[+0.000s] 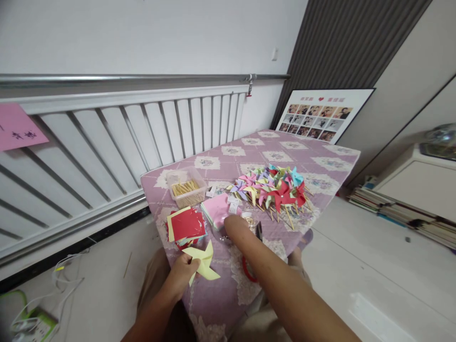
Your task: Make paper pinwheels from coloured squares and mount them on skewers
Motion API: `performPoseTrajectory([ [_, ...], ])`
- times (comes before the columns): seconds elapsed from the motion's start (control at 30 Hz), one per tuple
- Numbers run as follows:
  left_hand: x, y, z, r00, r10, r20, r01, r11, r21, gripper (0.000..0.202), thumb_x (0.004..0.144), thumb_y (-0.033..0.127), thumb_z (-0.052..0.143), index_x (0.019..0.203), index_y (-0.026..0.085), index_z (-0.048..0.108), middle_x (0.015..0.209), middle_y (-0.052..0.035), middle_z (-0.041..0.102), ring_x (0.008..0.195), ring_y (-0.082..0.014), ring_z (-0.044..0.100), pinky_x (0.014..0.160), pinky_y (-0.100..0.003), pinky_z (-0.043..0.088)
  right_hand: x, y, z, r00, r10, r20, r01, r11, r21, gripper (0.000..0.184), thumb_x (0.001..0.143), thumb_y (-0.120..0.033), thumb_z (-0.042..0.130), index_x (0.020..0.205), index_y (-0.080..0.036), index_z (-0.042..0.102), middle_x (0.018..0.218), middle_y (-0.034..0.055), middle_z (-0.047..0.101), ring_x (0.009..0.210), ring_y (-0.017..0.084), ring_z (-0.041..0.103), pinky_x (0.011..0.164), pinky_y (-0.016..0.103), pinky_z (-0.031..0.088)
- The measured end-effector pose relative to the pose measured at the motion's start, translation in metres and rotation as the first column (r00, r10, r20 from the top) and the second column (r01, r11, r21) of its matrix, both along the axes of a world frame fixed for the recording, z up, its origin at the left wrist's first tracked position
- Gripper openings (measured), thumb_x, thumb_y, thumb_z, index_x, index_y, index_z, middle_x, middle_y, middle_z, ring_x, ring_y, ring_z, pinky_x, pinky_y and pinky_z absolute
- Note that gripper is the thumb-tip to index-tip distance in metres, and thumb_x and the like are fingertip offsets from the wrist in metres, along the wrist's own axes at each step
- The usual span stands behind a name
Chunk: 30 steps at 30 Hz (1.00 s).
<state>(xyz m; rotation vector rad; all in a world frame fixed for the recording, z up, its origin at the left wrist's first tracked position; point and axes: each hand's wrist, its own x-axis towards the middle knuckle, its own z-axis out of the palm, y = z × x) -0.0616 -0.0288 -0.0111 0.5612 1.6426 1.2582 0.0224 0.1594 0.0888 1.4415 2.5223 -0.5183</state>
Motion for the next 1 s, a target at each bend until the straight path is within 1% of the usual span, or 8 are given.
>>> performPoseTrajectory([
  [0.1, 0.001, -0.001, 0.005, 1.0, 0.01, 0.014, -0.011, 1.0, 0.024, 0.025, 0.069, 0.023, 0.058, 0.089, 0.01, 0.067, 0.076, -0.0061, 0.071, 0.059, -0.0143, 0.06, 0.052, -0.023, 0.047, 0.008, -0.006, 0.008, 0.999, 0.046, -0.003, -0.046, 0.999, 0.019, 0.027, 0.09, -0.033, 0.062, 0.109, -0.014, 0.063, 0.11, 0.0082, 0.066, 0.094, 0.021, 0.065, 0.081, 0.039, 0.053],
  [0.23, 0.001, -0.001, 0.012, 0.999, 0.046, 0.023, -0.046, 0.999, -0.006, 0.018, 0.067, 0.022, 0.062, 0.08, 0.011, 0.068, 0.069, -0.0046, 0.069, 0.056, -0.0134, 0.058, 0.05, -0.022, 0.045, 0.032, -0.022, 0.026, 0.985, 0.151, -0.088, -0.143, 0.986, 0.084, 0.014, 0.083, -0.02, 0.061, 0.088, -0.013, 0.072, 0.09, 0.0129, 0.074, 0.085, 0.024, 0.067, 0.069, 0.029, 0.044],
  [0.33, 0.0, -0.002, 0.012, 0.997, 0.054, 0.047, -0.055, 0.998, 0.021, 0.021, 0.067, 0.023, 0.063, 0.083, 0.011, 0.068, 0.073, -0.0051, 0.07, 0.059, -0.0142, 0.06, 0.051, -0.022, 0.046, 0.052, -0.042, 0.032, 0.958, 0.236, -0.161, -0.227, 0.971, 0.072, 0.019, 0.082, -0.015, 0.053, 0.08, -0.017, 0.072, 0.078, 0.0068, 0.074, 0.069, 0.018, 0.064, 0.059, 0.025, 0.037],
  [0.47, -0.003, -0.003, 0.006, 0.998, 0.04, 0.057, -0.042, 0.998, 0.041, 0.022, 0.069, 0.024, 0.061, 0.085, 0.011, 0.069, 0.073, -0.0051, 0.07, 0.06, -0.0142, 0.06, 0.053, -0.022, 0.047, 0.07, -0.072, 0.008, 0.941, 0.266, -0.212, -0.266, 0.964, 0.026, 0.016, 0.076, -0.011, 0.055, 0.074, -0.018, 0.07, 0.074, 0.0048, 0.073, 0.064, 0.016, 0.061, 0.055, 0.024, 0.033],
  [0.6, -0.004, -0.003, 0.001, 0.999, 0.046, 0.028, -0.047, 0.998, 0.039, 0.016, 0.069, 0.025, 0.061, 0.077, 0.012, 0.067, 0.059, -0.0018, 0.065, 0.054, -0.0139, 0.058, 0.051, -0.022, 0.045, 0.074, -0.085, -0.03, 0.951, 0.189, -0.245, -0.19, 0.982, 0.022, 0.015, 0.076, -0.012, 0.056, 0.077, -0.017, 0.07, 0.076, 0.0094, 0.073, 0.068, 0.02, 0.063, 0.056, 0.026, 0.032],
  [0.67, -0.004, -0.003, 0.002, 0.998, 0.054, 0.021, -0.055, 0.998, 0.017, 0.015, 0.068, 0.025, 0.062, 0.074, 0.012, 0.067, 0.057, -0.0015, 0.063, 0.054, -0.0144, 0.058, 0.05, -0.023, 0.045, 0.074, -0.087, -0.042, 0.944, 0.153, -0.291, -0.154, 0.988, 0.018, 0.013, 0.079, -0.016, 0.055, 0.079, -0.017, 0.068, 0.079, 0.009, 0.072, 0.069, 0.02, 0.063, 0.057, 0.026, 0.034],
  [0.87, -0.003, -0.001, 0.005, 0.996, 0.083, 0.043, -0.084, 0.996, 0.009, 0.022, 0.065, 0.024, 0.063, 0.082, 0.012, 0.067, 0.078, -0.0071, 0.07, 0.064, -0.0168, 0.063, 0.057, -0.026, 0.051, 0.085, -0.089, -0.058, 0.899, 0.047, -0.435, -0.052, 0.999, 0.001, 0.019, 0.087, -0.015, 0.044, 0.079, -0.018, 0.062, 0.077, 0.0039, 0.067, 0.069, 0.015, 0.06, 0.062, 0.022, 0.04],
  [1.0, -0.003, -0.002, 0.009, 0.995, 0.097, 0.014, -0.096, 0.995, -0.038, 0.018, 0.065, 0.025, 0.065, 0.077, 0.012, 0.068, 0.075, -0.0079, 0.07, 0.063, -0.0169, 0.063, 0.057, -0.026, 0.051, 0.091, -0.096, -0.069, 0.88, 0.012, -0.475, -0.017, 1.0, -0.005, 0.017, 0.083, -0.011, 0.047, 0.075, -0.019, 0.061, 0.079, 0.0028, 0.065, 0.074, 0.016, 0.06, 0.069, 0.022, 0.043],
])
